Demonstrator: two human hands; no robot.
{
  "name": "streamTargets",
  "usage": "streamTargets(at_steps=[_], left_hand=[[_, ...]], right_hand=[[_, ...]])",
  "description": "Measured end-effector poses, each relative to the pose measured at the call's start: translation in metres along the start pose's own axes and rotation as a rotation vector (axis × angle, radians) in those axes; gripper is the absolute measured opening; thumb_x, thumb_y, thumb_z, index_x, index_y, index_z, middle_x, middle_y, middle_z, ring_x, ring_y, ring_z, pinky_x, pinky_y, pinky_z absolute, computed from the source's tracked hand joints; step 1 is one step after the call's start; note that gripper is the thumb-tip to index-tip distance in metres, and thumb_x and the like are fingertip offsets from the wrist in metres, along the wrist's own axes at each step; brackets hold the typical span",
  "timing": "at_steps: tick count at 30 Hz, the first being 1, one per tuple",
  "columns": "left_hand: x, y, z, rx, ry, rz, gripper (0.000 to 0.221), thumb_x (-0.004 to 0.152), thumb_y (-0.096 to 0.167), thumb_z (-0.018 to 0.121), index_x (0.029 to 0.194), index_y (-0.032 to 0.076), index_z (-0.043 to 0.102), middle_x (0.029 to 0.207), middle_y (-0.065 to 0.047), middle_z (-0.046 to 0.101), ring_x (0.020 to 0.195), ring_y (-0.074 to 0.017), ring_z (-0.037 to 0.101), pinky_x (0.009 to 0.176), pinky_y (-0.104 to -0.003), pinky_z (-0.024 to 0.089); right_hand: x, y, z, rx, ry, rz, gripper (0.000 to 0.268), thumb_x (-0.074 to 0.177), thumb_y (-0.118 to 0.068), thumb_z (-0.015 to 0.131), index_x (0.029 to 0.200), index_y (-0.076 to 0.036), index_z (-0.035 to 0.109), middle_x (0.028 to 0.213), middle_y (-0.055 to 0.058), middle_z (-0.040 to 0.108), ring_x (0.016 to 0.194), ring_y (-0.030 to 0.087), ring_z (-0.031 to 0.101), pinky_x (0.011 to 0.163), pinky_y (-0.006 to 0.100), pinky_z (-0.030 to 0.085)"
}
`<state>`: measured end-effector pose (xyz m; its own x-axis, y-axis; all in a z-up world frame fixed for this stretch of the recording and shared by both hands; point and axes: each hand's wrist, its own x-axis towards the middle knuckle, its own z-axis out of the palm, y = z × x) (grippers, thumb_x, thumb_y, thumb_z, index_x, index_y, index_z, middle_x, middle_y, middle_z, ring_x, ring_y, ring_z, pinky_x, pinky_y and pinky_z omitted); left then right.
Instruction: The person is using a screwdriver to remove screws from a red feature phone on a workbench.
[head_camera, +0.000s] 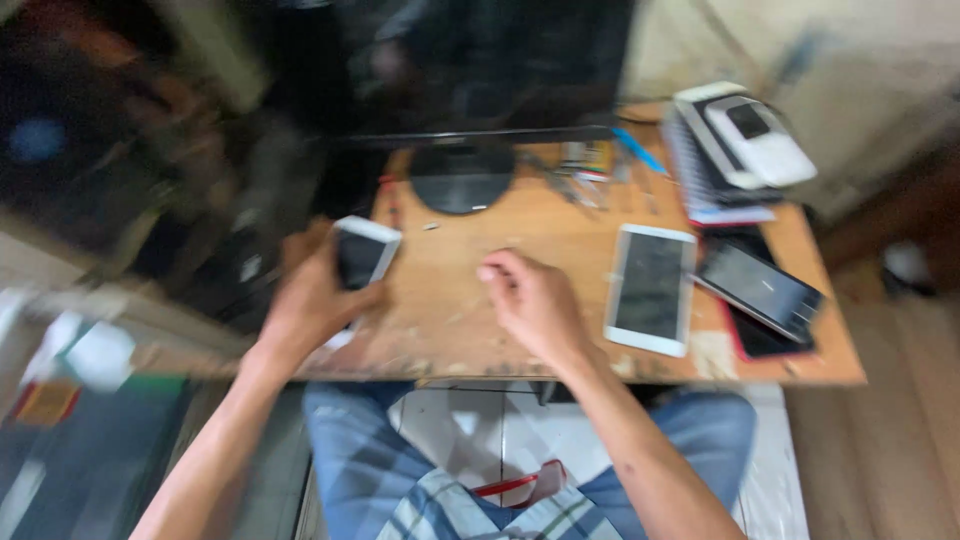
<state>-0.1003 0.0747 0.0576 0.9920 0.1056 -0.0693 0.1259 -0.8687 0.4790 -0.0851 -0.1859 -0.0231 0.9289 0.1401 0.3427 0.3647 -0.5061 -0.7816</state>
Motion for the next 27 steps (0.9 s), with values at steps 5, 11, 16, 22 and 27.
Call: streamTargets(at_steps=[5,11,16,22,27], left_hand=[[0.012,-0.011,0.016,0.096,-0.029,-0.04,0.077,0.084,0.048,0.074,0.139,-0.002,0.054,0.119,-0.038,0.067,0.114,-0.0531,0.064,0.09,-0.059,0.051],[0.021,-0.058,0.044,0.236,0.169,0.182,0.079,0.089,0.047,0.07,0.135,-0.013,0.049,0.118,-0.042,0.051,0.118,-0.0578,0.045,0.098,-0.058,0.043],[0.025,-0.076,0.056,0.343,0.21,0.224,0.097,0.09,0.056,0.059,0.152,-0.016,0.043,0.128,-0.045,0.05,0.118,-0.0622,0.047,0.101,-0.062,0.041],[0.018,-0.071,0.059,0.638,0.318,0.22,0.094,0.096,0.067,0.047,0.155,-0.005,0.052,0.128,-0.032,0.065,0.112,-0.0506,0.062,0.088,-0.061,0.05],[0.009,-0.041,0.04,0.507,0.29,0.307,0.089,0.091,0.055,0.058,0.16,0.001,0.042,0.14,-0.029,0.058,0.108,-0.056,0.063,0.079,-0.065,0.053]], right_hand=[[-0.006,-0.013,-0.021,-0.027,-0.022,-0.037,0.02,0.1,-0.02,0.058,0.112,-0.011,0.072,0.098,0.012,0.079,0.086,0.031,0.077,0.072,0.044,0.063],[-0.019,-0.013,-0.051,-0.068,0.015,-0.2,0.019,0.103,-0.016,0.057,0.114,-0.005,0.069,0.101,0.011,0.078,0.085,0.023,0.075,0.073,0.034,0.063],[-0.029,0.004,-0.129,-0.198,0.121,0.018,0.034,0.103,-0.037,0.052,0.115,-0.015,0.074,0.119,0.0,0.077,0.11,0.019,0.07,0.093,0.037,0.054],[-0.044,-0.003,-0.193,-0.542,0.061,0.269,0.018,0.097,-0.03,0.066,0.112,-0.022,0.073,0.105,-0.004,0.08,0.081,0.018,0.075,0.078,0.04,0.056],[-0.076,0.011,-0.154,-0.904,0.129,0.087,0.067,0.089,-0.075,0.056,0.108,-0.014,0.077,0.081,0.004,0.077,0.067,0.028,0.074,0.043,0.044,0.053]])
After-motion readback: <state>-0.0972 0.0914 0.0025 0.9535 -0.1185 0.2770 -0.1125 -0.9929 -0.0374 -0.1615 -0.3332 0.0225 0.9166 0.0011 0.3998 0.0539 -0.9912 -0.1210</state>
